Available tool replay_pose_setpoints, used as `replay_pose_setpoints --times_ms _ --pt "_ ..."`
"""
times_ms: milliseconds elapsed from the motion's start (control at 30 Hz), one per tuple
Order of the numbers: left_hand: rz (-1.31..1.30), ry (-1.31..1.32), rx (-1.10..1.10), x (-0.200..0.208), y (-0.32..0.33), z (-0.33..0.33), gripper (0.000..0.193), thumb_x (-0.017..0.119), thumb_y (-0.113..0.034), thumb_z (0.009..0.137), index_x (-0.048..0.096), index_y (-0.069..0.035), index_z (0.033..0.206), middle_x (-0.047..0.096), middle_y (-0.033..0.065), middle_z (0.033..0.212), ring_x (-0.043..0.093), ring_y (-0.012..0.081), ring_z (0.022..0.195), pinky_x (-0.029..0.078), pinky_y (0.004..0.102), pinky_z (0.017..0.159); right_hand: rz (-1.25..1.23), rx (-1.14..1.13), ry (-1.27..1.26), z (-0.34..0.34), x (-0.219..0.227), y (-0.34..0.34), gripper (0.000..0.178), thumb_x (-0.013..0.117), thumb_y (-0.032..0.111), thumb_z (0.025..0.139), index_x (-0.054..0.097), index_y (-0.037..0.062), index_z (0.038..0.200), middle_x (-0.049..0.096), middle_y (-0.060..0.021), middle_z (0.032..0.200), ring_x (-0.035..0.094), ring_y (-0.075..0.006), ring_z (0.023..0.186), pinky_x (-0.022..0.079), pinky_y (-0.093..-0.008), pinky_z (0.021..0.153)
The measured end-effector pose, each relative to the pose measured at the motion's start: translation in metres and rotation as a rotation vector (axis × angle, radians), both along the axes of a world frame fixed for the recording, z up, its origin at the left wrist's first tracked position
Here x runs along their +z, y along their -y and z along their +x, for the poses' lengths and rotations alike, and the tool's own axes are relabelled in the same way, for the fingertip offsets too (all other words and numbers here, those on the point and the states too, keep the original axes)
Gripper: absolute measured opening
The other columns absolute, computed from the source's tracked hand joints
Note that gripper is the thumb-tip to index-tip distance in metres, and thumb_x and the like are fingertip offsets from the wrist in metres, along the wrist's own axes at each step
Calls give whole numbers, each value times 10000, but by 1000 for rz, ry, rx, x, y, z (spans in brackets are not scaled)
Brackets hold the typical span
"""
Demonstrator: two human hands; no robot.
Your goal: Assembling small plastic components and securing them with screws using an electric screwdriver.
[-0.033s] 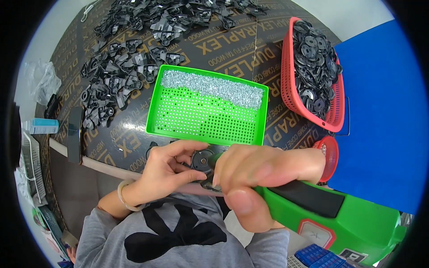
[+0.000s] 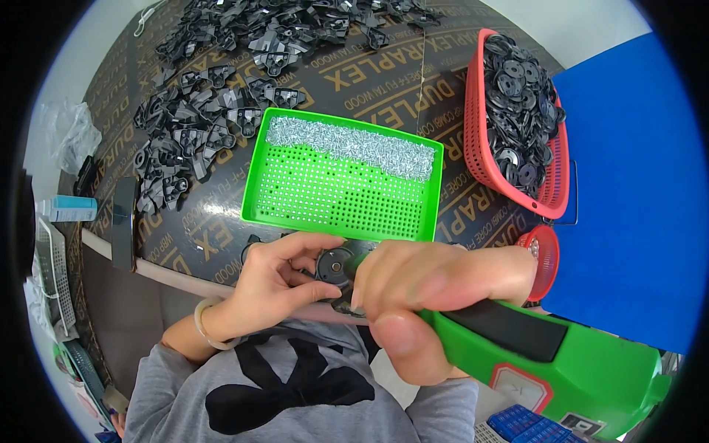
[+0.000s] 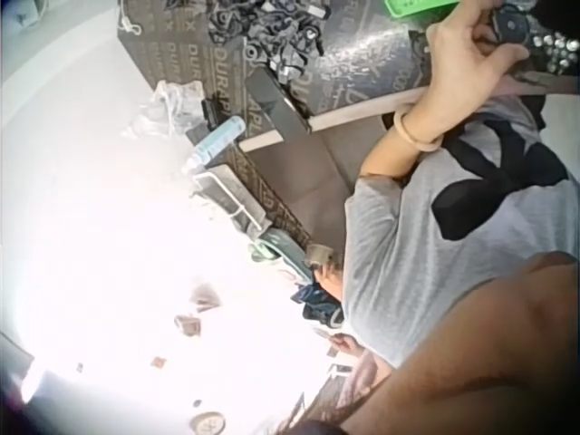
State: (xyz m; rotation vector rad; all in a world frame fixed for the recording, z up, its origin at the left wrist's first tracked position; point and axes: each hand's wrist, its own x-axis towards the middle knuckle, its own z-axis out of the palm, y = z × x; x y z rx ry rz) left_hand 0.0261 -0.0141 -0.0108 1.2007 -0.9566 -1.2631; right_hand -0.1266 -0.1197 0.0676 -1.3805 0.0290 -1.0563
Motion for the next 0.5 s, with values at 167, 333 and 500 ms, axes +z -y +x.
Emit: replay_pose_setpoints --times_ms 167,333,500 --pt "-8 71 -21 7 0 2 485 771 47 743 603 33 1198 658 115 879 661 107 753 589 270 664 -77 42 -21 0 1 4 443 665 -101 812 383 51 1118 570 -104 765 550 -214 565 502 -423 577" --pt "47 56 -70 14 -1 2 507 708 116 771 572 45 1254 650 69 845 658 101 795 572 248 719 90 -40 23 3 4 -7 375 655 -60 842 395 70 1078 564 -94 730 546 -206 555 492 -411 564" --pt "11 75 -60 7 -1 -1 486 733 77 766 584 48 1227 677 117 871 677 128 774 588 270 693 221 -85 -3 4 5 -7 364 671 3 862 394 102 1076 537 -63 640 528 -195 529 464 -380 537"
